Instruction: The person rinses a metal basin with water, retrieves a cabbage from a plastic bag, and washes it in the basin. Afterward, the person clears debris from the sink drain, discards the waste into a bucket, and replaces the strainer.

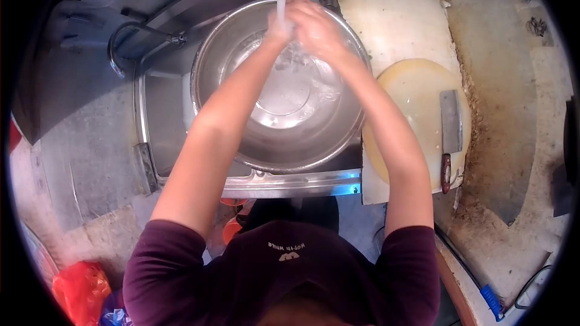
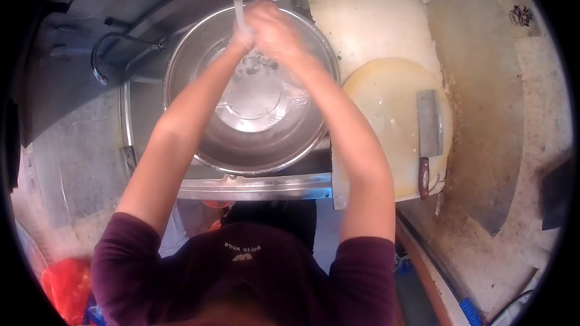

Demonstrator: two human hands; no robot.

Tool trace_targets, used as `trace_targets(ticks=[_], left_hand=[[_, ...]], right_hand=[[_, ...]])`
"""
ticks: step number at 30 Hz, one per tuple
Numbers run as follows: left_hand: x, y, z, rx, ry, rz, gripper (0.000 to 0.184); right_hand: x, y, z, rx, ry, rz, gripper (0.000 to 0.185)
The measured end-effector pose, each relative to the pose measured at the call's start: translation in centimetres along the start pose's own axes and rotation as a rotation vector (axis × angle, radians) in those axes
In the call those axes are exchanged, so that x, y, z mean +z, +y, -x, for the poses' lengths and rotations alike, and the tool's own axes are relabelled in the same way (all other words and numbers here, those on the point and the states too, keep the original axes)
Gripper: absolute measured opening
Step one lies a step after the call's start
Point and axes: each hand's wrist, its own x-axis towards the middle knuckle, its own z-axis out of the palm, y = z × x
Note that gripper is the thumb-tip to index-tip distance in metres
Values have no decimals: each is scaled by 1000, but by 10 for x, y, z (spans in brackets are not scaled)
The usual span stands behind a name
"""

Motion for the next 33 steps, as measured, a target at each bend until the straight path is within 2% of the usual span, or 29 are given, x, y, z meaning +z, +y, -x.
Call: trace_targets(ticks=[1, 3, 4, 5, 7, 8, 9, 11, 13, 14, 15, 17, 18, 20, 21, 22, 23, 24, 25, 27, 30, 33], left_hand=[[-5, 12, -2, 80, 44, -308, 29], [-13, 27, -5, 237, 127, -923, 32], [-5, 20, 2, 189, 98, -1060, 37], [10, 21, 7, 154, 89, -980, 40], [59, 31, 19, 76, 70, -821, 47], [84, 28, 29, 157, 7, -726, 51], [107, 29, 38, 238, -56, -634, 56], [143, 63, 73, -63, -34, -258, 63], [169, 90, 108, -436, -46, -34, 67], [164, 108, 128, -482, -159, -9, 68], [152, 125, 147, -532, -269, 18, 69], [95, 151, 174, -567, -698, 59, 76], [50, 172, 174, -717, -966, 15, 77], [-30, 177, 164, -640, -1455, -350, 65], [-65, 116, 192, -672, -1537, -424, 53], [-100, 115, 176, -673, -1547, -778, 41], [-106, 154, 130, -868, -1558, -1261, 36], [-133, 124, 135, -275, -1455, -1818, 40], [-166, 101, 135, 266, -915, -1918, 43], [-169, 130, 105, 305, -310, -1700, 45], [-172, 106, 133, -583, 71, -1158, 43], [-193, 91, 151, -880, 14, -668, 43]], right_hand=[[-9, 21, 18, -3, 3, 19, 27], [-32, 43, 60, 313, 27, 252, 31], [-48, 43, 74, 489, -98, 345, 30], [-58, 39, 85, 667, -231, 434, 29], [-61, 26, 92, 803, -351, 336, 29], [-61, 23, 91, 867, -407, 285, 29], [-59, 24, 92, 911, -355, 229, 29], [-53, 31, 95, 992, -245, 113, 30], [-43, 48, 107, 989, -106, -109, 30], [-40, 53, 110, 984, -40, -220, 30], [-40, 49, 108, 990, -70, -148, 30], [-40, 41, 100, 979, -144, 0, 32], [-40, 40, 99, 984, -147, 23, 31], [-38, 38, 99, 1003, -150, 56, 31], [-38, 35, 98, 1019, -166, 35, 30], [-41, 34, 96, 1038, -176, 20, 30], [-42, 33, 95, 1055, -184, 10, 29], [-43, 32, 93, 1059, -193, 27, 27], [-43, 32, 92, 1030, -172, 42, 27], [-42, 33, 94, 976, -128, 70, 26], [-53, 34, 89, 1021, -48, -132, 26], [-79, 17, 69, 1101, -19, -513, 23]])
